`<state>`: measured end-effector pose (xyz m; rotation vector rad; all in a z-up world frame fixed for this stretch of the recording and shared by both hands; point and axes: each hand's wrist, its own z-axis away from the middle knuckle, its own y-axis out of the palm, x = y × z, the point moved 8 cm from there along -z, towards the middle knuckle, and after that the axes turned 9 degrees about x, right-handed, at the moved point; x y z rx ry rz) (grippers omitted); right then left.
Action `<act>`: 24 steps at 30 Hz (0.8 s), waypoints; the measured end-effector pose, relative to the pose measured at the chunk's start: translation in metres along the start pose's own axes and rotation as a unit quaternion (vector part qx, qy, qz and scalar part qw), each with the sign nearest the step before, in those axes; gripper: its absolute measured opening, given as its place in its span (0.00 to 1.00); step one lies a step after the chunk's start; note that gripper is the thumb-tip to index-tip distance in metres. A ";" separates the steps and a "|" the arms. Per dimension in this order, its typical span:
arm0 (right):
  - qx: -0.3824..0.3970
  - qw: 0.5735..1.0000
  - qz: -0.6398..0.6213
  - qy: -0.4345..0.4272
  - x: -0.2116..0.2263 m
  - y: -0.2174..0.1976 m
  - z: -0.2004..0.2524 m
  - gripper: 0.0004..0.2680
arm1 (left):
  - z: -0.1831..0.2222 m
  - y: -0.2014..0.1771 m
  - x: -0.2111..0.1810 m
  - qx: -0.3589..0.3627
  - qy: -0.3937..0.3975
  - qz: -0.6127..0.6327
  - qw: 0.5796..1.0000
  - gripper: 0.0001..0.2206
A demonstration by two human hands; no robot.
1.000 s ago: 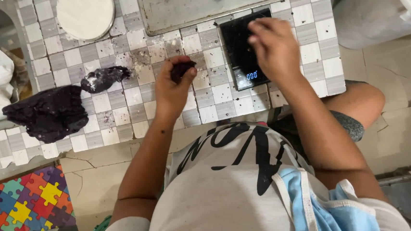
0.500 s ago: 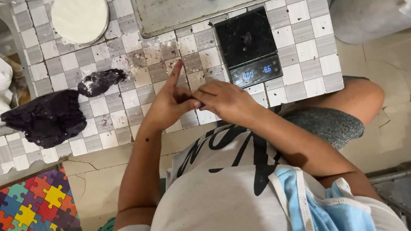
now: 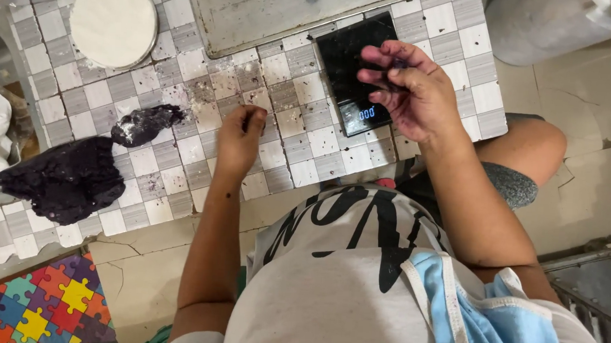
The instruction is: Weighing small portions of dough on a digital scale and rolling them into balls by hand.
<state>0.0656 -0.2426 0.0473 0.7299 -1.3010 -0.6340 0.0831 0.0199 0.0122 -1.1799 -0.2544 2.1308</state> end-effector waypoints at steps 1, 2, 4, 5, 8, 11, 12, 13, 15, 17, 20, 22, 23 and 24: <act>0.004 1.000 -0.003 0.002 -0.001 -0.008 -0.001 0.09 | -0.004 0.001 0.002 -0.013 0.000 0.007 1.000 0.09; 0.009 1.000 -0.006 0.004 -0.002 -0.016 -0.001 0.10 | -0.007 0.002 0.005 -0.026 0.001 0.014 1.000 0.07; 0.025 0.997 0.067 0.003 0.006 -0.011 0.002 0.07 | -0.017 0.004 0.016 -0.042 0.037 -0.003 0.998 0.06; 0.043 0.990 0.137 0.004 0.009 -0.005 0.002 0.19 | -0.020 0.003 0.020 -0.061 0.069 -0.020 0.995 0.05; -0.126 0.989 0.071 -0.023 0.021 -0.014 0.006 0.19 | -0.023 0.004 0.026 -0.057 0.050 -0.069 0.995 0.07; -0.110 0.991 0.067 -0.018 0.021 -0.016 0.000 0.20 | -0.013 0.005 0.016 -0.046 0.068 -0.008 0.997 0.12; -0.109 0.992 0.067 -0.017 0.017 -0.019 -0.001 0.20 | -0.010 0.007 0.013 -0.047 0.068 -0.008 0.997 0.12; -0.088 0.994 0.071 -0.003 0.012 -0.020 -0.003 0.17 | -0.007 0.007 0.004 -0.084 0.070 -0.134 0.985 0.17; -0.065 0.995 0.075 0.011 0.004 -0.016 -0.006 0.17 | 0.005 0.013 -0.018 -0.122 0.071 -0.257 0.956 0.22; -0.033 0.997 0.003 0.070 -0.017 -0.002 -0.005 0.09 | 0.028 0.024 -0.058 -0.141 0.204 -0.175 0.953 0.13; 0.018 0.998 0.007 0.058 -0.035 0.003 -0.003 0.12 | 0.042 0.052 -0.098 -0.175 0.388 -0.221 0.878 0.21; 0.031 0.998 0.017 0.057 -0.045 0.007 0.001 0.14 | 0.030 0.065 -0.103 -0.162 0.392 -0.244 0.872 0.23; 0.044 0.997 0.027 0.054 -0.049 0.009 0.002 0.16 | 0.023 0.075 -0.108 -0.148 0.397 -0.266 0.866 0.24; 0.043 0.997 0.028 0.050 -0.058 0.006 0.002 0.16 | 0.015 0.082 -0.104 -0.146 0.401 -0.267 0.864 0.24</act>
